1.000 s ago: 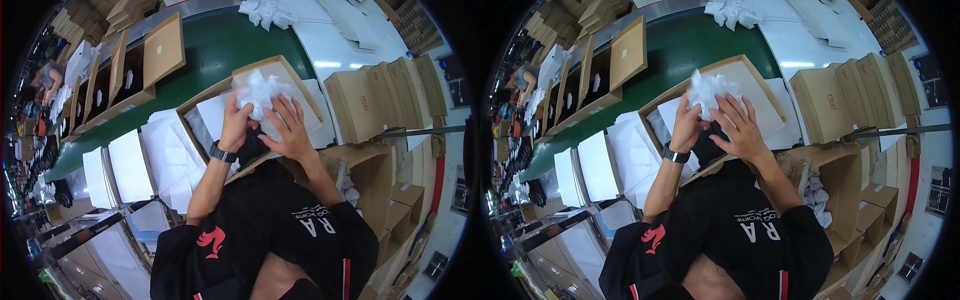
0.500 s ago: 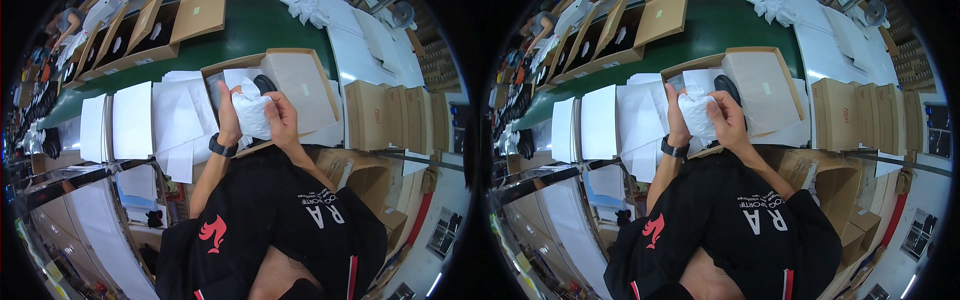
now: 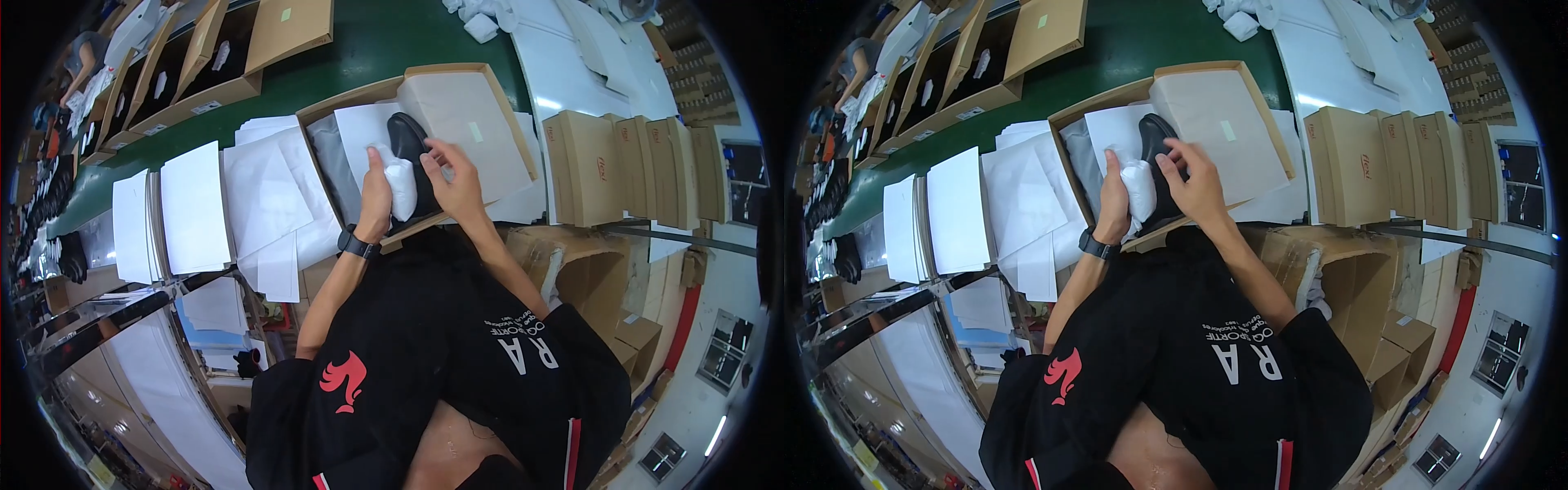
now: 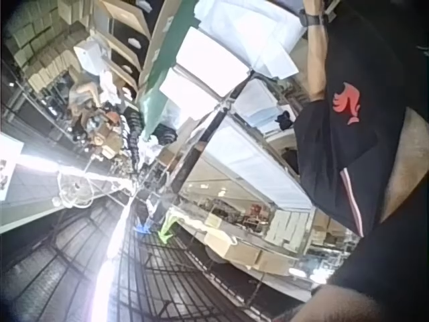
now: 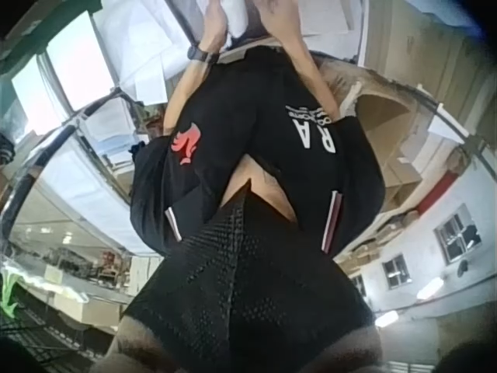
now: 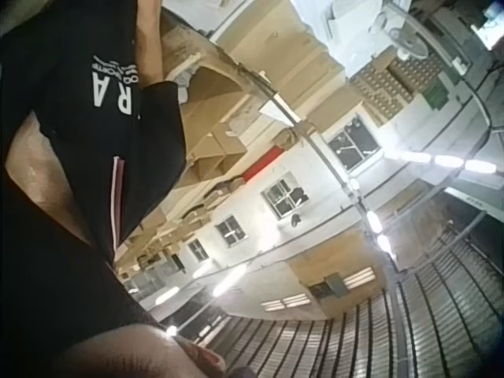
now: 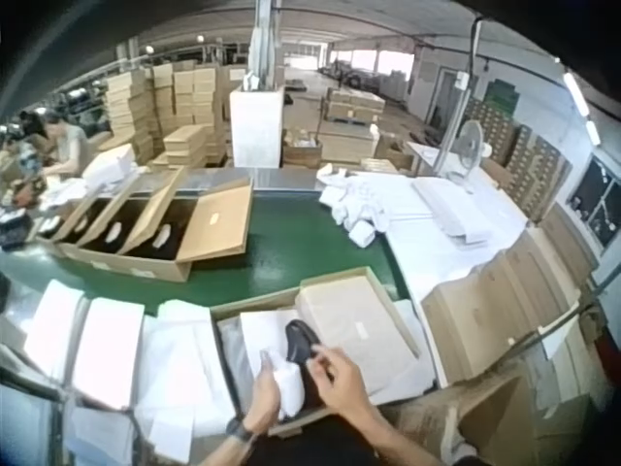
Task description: Packing black boots into shoeboxes with tissue paper and silica gel packets.
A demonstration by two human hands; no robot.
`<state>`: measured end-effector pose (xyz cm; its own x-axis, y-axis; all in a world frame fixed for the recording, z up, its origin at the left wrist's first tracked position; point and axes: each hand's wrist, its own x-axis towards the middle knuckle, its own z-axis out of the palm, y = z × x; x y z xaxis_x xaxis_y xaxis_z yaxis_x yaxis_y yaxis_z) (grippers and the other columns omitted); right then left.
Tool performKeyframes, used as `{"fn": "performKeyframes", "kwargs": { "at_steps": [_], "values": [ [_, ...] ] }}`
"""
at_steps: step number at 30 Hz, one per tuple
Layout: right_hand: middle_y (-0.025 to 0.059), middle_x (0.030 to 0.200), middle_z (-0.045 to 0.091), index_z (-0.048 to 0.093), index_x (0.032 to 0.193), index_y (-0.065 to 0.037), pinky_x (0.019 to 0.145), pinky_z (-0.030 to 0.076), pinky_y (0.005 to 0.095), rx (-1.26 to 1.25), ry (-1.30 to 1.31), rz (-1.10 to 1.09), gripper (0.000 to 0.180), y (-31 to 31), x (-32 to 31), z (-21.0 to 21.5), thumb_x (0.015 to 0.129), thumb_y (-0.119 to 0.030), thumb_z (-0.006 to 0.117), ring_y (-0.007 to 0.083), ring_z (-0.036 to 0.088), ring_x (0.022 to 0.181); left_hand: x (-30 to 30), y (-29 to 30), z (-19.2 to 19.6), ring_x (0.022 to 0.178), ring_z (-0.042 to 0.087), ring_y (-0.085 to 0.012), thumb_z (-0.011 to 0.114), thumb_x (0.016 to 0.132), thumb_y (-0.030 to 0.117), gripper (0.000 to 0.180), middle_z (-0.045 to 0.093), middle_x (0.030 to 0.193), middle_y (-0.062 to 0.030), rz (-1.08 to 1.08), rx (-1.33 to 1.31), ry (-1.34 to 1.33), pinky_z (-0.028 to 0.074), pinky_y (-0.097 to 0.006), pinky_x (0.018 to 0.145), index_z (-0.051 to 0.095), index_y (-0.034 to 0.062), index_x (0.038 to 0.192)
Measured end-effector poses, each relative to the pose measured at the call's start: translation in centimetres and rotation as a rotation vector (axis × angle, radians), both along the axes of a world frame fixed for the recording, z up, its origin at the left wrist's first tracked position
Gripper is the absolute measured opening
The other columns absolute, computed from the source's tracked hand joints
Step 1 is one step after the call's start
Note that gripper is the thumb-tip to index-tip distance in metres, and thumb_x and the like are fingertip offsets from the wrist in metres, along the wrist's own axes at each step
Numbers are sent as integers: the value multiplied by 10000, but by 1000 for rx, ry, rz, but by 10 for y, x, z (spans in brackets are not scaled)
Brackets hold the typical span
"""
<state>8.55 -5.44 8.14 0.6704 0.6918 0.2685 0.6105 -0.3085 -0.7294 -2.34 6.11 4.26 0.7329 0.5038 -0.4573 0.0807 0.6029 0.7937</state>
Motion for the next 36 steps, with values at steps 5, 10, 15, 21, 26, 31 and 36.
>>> {"fn": "performKeyframes", "kwargs": {
  "at_steps": [5, 10, 15, 21, 26, 31, 36],
  "values": [
    [155, 1146, 655, 613, 1303, -27, 836, 519, 357, -69, 178, 308, 580, 15, 16, -2, 785, -209, 798, 294, 626, 981, 11, 5, -5, 1068, 564, -190, 248, 1008, 696, 785, 605, 1167, -94, 147, -15, -204, 433, -331, 939, 558, 29, 1285],
    [170, 1120, 682, 628, 1210, -79, 908, 496, 451, -151, -191, 410, 522, 91, 102, -13, 728, -222, 769, 370, 614, 1041, -20, 24, -5, 1424, 326, -392, 601, 971, 374, 722, 375, 1508, -236, 234, 1338, 389, 245, -491, 1173, 316, -18, 1505],
    [141, 1012, 700, 586, 1109, -112, 933, 447, 438, -417, -665, 546, 332, 144, 134, -68, 782, -106, 641, 320, 646, 1009, -71, 21, -60, 1315, 447, -434, 671, 909, 297, 669, 487, 1410, -273, 299, 1399, 940, 338, -499, 1109, 436, 3, 1462],
    [181, 997, 698, 614, 1103, -95, 965, 449, 460, -588, -571, 513, 310, 160, 129, -87, 804, -15, 602, 364, 652, 1003, -80, 26, -83, 764, 657, -370, 669, 924, 231, 501, 677, 929, -264, 431, 1085, 463, 511, -399, 683, 564, 17, 1364],
    [167, 1048, 701, 666, 1055, -58, 1020, 469, 439, -601, -557, 464, 238, 135, 130, -84, 817, -71, 653, 360, 641, 1073, -73, 26, -75, 731, 653, -279, 683, 918, 219, 571, 672, 870, -248, 291, 833, 500, 511, -359, 696, 507, 56, 1436],
    [195, 1248, 643, 670, 1181, -44, 1071, 401, 498, 14, -233, -29, 376, 25, 128, -82, 875, -262, 696, 371, 571, 1206, -87, 43, -83, 686, 578, -194, 693, 911, 218, 631, 652, 804, -235, 230, 825, 400, 494, -347, 685, 458, 68, 1477],
    [278, 1415, 498, 467, 1441, -48, 1131, 292, 560, -226, -28, -560, 618, -63, 105, -150, 981, -456, 534, 441, 452, 1327, -52, 62, -78, 706, 670, -308, 676, 912, 237, 624, 678, 834, -266, 84, 954, 393, 509, -385, 681, 461, 72, 1473]
  ]
}}
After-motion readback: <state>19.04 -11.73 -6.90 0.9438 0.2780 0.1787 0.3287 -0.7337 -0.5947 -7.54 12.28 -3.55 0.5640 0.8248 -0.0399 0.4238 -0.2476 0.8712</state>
